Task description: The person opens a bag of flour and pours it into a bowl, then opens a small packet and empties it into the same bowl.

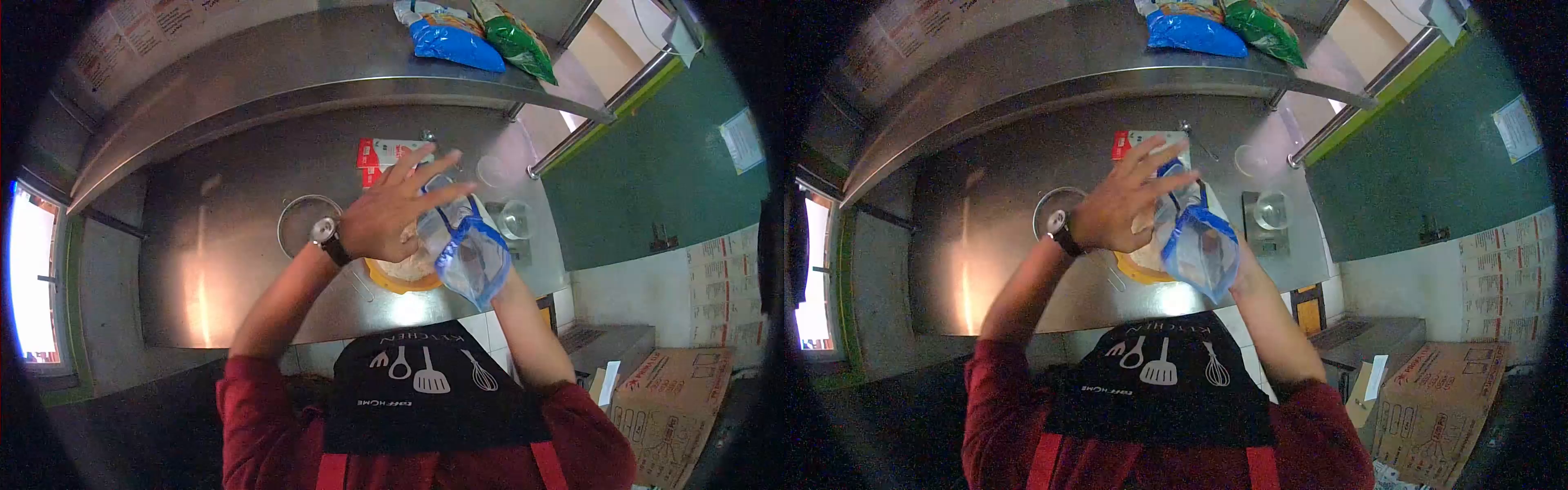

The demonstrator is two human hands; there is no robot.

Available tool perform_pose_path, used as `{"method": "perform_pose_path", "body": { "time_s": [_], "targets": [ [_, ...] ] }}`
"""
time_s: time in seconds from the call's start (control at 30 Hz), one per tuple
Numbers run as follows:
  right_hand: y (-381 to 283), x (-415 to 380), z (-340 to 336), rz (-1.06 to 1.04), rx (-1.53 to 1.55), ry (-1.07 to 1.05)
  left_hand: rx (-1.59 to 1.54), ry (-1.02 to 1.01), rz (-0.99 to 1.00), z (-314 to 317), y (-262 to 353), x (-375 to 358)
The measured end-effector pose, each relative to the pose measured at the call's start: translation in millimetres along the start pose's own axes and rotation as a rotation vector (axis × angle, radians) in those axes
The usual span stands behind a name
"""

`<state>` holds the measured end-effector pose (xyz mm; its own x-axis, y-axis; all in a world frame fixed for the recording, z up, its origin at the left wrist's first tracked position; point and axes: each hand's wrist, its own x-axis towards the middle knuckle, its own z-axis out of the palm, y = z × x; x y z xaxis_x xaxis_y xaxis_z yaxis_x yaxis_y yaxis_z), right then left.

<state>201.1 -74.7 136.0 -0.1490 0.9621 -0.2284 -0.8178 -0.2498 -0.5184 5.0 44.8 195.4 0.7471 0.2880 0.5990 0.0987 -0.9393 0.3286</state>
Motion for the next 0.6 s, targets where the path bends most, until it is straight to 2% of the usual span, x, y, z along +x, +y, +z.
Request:
{"method": "perform_pose_path", "body": {
  "time_s": [0.03, 0.07, 0.1, 0.17, 0.2, 0.27, 0.3, 0.33, 0.37, 0.4, 0.43, 0.47, 0.5, 0.57, 0.6],
  "targets": [
    [1, -6, -3, 0.065, -0.151, 0.011, 0.024, -0.090, 0.089, -5, 5, 9],
    [-8, -19, 15, 0.188, -0.107, 0.036, 0.050, -0.181, 0.177, -7, 7, 13],
    [-13, -21, 17, 0.187, -0.111, 0.032, 0.054, -0.178, 0.178, -8, 9, 14],
    [-24, -21, 17, 0.413, -0.187, 0.144, -0.112, -0.438, 0.106, -9, 14, 16],
    [-33, -23, 14, 0.410, -0.191, 0.135, -0.102, -0.437, 0.108, -7, 14, 14],
    [-60, -26, 0, 0.514, -0.386, 0.044, -0.162, -0.391, -0.097, -3, 11, 5],
    [-72, -26, -6, 0.567, -0.486, -0.003, -0.147, -0.389, -0.100, -3, 13, 2],
    [-79, -24, -8, 0.623, -0.588, -0.053, -0.189, -0.254, -0.138, -4, 16, -2],
    [-77, -29, -8, 0.368, -0.881, 0.116, -0.228, -0.115, -0.177, -4, 20, -5],
    [-76, -33, -6, 0.090, -1.153, 0.278, -0.195, -0.081, -0.233, -6, 24, -7],
    [-87, -28, -7, -0.105, -1.111, 0.304, -0.171, -0.067, -0.251, -9, 27, -11],
    [-98, -22, -7, -0.295, -1.059, 0.321, -0.145, -0.065, -0.360, -11, 32, -14],
    [-105, -20, 8, -0.285, -1.066, 0.282, -0.121, -0.062, -0.470, -13, 36, -18],
    [-124, -30, 47, -0.936, -1.447, -0.061, -0.065, 0.002, -0.476, -13, 46, -23],
    [-127, -34, 71, -0.944, -1.434, -0.091, -0.039, -0.017, -0.514, -16, 55, -21]
  ]
}}
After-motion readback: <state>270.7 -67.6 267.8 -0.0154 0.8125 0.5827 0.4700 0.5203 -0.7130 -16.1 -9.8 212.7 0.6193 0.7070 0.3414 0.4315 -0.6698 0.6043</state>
